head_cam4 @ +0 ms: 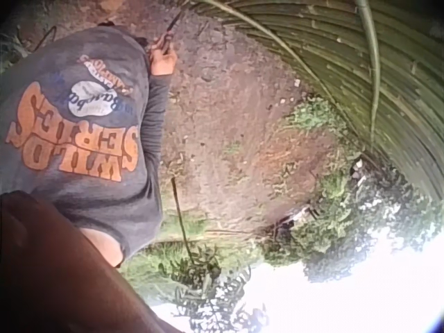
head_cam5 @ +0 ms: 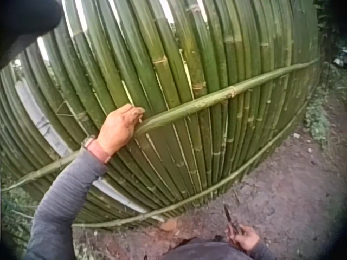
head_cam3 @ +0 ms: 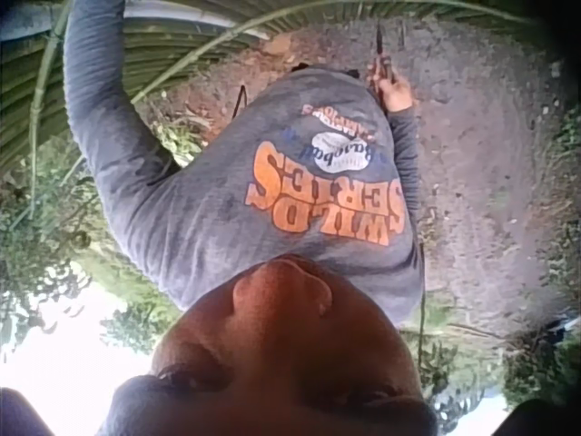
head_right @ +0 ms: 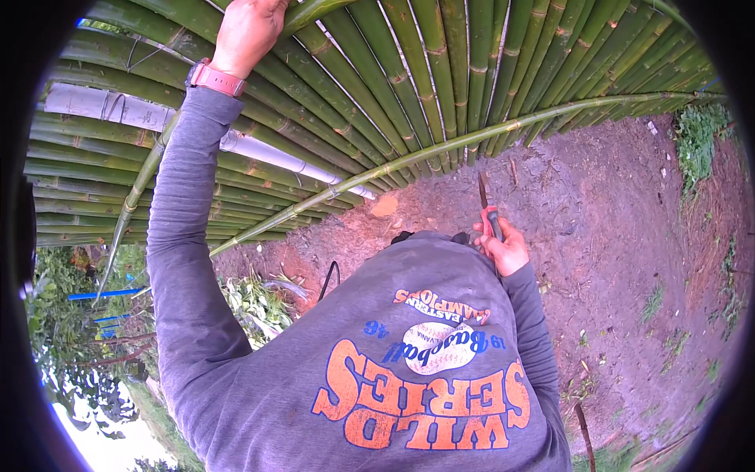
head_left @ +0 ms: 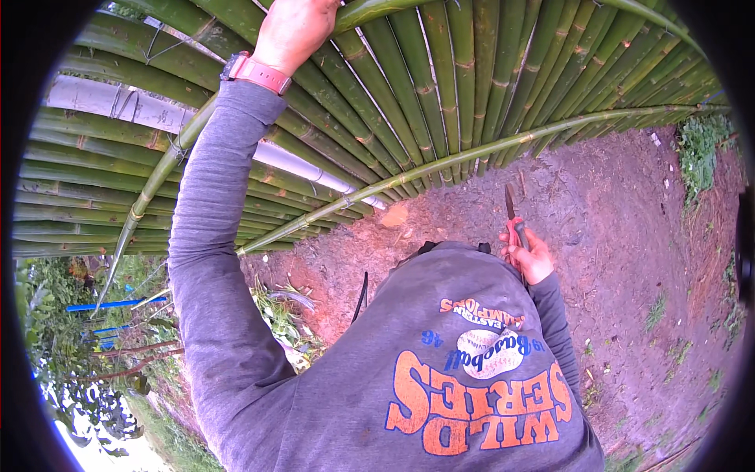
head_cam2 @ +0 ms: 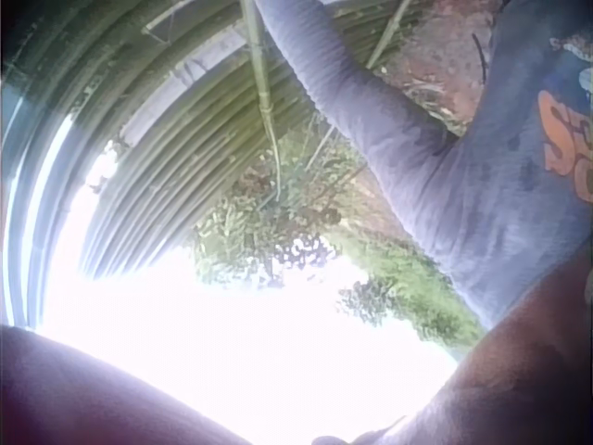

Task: The person builds a bamboo fence by securing vertical bamboo poles to a horizontal cross-bar with wire, using pliers to twist and cut the wire.

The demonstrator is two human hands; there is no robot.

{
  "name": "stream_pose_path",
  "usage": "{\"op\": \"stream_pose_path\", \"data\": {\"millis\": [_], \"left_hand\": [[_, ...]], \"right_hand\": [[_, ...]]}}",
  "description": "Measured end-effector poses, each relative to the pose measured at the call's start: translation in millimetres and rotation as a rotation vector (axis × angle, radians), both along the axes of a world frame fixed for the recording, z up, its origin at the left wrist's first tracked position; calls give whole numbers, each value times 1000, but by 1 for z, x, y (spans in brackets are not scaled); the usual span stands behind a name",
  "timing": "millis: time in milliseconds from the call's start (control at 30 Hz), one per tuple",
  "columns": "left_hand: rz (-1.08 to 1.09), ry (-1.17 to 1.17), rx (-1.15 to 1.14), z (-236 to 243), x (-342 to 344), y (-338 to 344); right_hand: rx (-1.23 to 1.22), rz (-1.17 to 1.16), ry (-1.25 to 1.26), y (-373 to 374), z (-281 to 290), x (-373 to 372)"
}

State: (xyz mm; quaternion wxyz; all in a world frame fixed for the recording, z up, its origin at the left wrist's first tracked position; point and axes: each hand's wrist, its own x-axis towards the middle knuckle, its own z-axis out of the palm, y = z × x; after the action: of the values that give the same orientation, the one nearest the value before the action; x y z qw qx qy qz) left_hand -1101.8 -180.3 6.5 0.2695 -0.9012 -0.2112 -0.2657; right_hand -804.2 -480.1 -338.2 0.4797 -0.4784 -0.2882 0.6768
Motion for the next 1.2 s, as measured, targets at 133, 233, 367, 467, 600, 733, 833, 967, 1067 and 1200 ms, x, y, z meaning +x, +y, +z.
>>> {"op": "stream_pose_path", "data": {"millis": [133, 233, 367, 467, 600, 733, 833, 967, 1067, 1200], "left_hand": [[5, -96, -119, -4, 3, 0], [31, -197, -166, -7, 6, 0], [85, -216, -163, -5, 5, 12], [92, -210, -185, -7, 9, 10], [114, -204, -194, -4, 6, 8], [146, -217, -228, -2, 9, 2], [82, -233, -293, 3, 16, -9], [109, -235, -307, 5, 17, -14], [132, -270, -280, -5, 7, -3], [88, -271, -170, -17, 12, -19]], "right_hand": [[22, 64, 75, 22, 16, -6], [-37, 197, 472, 62, 55, -31], [56, 366, 256, 127, 60, -72], [72, 363, 166, 174, 50, -100], [268, 432, -89, 218, 42, -126], [341, 363, 21, 231, 48, -136], [322, 321, 54, 230, 55, -135], [299, 253, -36, 227, 67, -140], [268, 278, 51, 210, 87, -134], [257, 320, 168, 188, 115, -135]]}}
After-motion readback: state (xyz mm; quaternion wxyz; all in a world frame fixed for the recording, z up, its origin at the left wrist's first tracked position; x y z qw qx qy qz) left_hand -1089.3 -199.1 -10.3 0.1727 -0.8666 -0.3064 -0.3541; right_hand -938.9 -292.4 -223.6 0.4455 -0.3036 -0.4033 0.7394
